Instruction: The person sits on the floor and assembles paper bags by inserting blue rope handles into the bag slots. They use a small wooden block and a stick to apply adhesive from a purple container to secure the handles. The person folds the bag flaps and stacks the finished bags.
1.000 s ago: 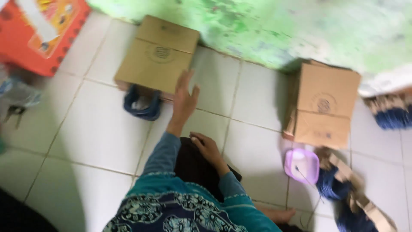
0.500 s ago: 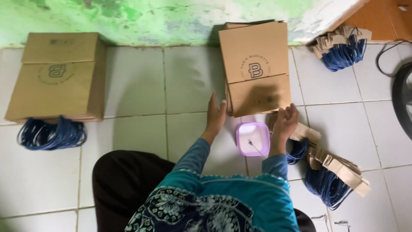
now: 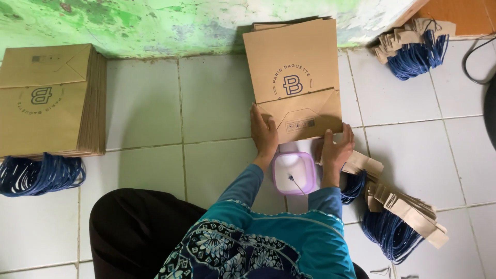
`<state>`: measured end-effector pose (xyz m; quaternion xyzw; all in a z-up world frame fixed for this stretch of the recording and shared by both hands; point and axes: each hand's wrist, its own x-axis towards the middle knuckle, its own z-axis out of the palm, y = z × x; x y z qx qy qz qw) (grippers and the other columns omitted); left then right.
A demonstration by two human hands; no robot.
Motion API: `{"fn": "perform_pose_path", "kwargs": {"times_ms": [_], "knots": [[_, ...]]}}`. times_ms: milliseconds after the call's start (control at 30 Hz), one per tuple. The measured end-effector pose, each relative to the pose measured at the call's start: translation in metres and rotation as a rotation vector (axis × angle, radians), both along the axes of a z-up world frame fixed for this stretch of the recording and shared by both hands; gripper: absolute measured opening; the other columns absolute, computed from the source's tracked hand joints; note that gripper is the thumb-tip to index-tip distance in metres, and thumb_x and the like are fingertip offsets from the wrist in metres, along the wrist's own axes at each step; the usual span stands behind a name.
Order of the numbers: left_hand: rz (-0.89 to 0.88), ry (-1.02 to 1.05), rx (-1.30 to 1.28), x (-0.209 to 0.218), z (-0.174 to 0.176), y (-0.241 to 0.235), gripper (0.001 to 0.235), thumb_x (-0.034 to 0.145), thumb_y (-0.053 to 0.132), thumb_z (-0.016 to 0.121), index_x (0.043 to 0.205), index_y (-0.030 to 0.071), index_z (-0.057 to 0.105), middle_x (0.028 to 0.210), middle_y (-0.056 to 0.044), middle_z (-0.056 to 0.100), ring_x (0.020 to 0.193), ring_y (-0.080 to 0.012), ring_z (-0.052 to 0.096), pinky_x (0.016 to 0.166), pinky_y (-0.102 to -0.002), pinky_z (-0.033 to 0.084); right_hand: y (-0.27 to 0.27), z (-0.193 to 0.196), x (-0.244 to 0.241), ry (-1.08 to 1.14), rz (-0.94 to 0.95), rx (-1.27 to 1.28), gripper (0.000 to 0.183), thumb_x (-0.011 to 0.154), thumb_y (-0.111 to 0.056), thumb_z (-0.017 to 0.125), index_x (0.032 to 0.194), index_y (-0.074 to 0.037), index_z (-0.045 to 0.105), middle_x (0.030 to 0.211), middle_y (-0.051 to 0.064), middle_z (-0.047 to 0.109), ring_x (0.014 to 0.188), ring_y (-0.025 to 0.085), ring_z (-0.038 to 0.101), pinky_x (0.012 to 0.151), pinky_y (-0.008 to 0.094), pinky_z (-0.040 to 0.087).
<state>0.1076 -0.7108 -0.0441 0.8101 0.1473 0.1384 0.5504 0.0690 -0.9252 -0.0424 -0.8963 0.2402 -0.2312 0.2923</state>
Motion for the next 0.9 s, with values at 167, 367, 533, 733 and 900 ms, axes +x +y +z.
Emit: {"fn": "perform_pose_path", "kwargs": {"times_ms": [167,367,533,733,900], "knots": [[-0.002,0.059,-0.269,-0.006,0.016,0.011,0.064,0.098,0.020,0.048,0.158,0.010,0.028,0.162,-0.026,0.020,0.150,-0.0456,0.022,0.120,-0.058,0.026,0.052,0.029,-0.005,-0.517,0.109,0.746,0.046,0.096,-0.013,0.074,0.138,-0.018,0.056,0.125,0.013,0.063,0.113,0.031,0.067,0.099,0.043,0.056],[-0.027,-0.010,-0.561,-0.047,0.055,0.049,0.061,0.099,0.017,0.045,0.157,0.008,0.032,0.164,-0.024,0.015,0.152,-0.0434,0.016,0.123,-0.055,0.020,0.168,0.089,-0.052,-0.283,0.418,0.566,0.032,0.101,-0.015,0.067,0.129,-0.007,0.055,0.117,0.019,0.066,0.113,0.034,0.066,0.092,0.049,0.053],[-0.075,-0.263,-0.265,-0.076,0.076,0.151,0.073,0.095,0.011,0.058,0.160,0.006,0.026,0.162,-0.027,0.017,0.152,-0.0453,0.014,0.124,-0.057,0.014,0.215,0.183,-0.094,-0.320,0.796,-0.124,0.038,0.096,0.000,0.066,0.133,0.005,0.061,0.102,0.030,0.071,0.096,0.049,0.069,0.069,0.053,0.059],[-0.032,-0.397,0.073,-0.132,0.158,0.278,0.104,0.087,0.020,0.069,0.166,0.020,0.002,0.170,-0.017,-0.018,0.158,-0.0361,-0.008,0.125,-0.060,0.000,0.231,0.293,-0.145,-0.170,0.938,-0.417,0.039,0.094,-0.005,0.073,0.128,-0.024,0.075,0.116,0.008,0.078,0.108,0.036,0.072,0.081,0.046,0.059],[-0.235,-0.286,-0.150,-0.163,0.131,0.300,0.010,0.094,0.025,0.061,0.092,0.017,0.056,0.080,0.003,0.058,0.070,-0.0111,0.048,0.069,-0.028,0.039,0.254,0.290,-0.124,-0.573,0.735,-0.704,0.025,0.117,-0.016,0.079,0.137,-0.001,0.084,0.122,0.021,0.074,0.123,0.043,0.064,0.123,0.065,0.010]]}}
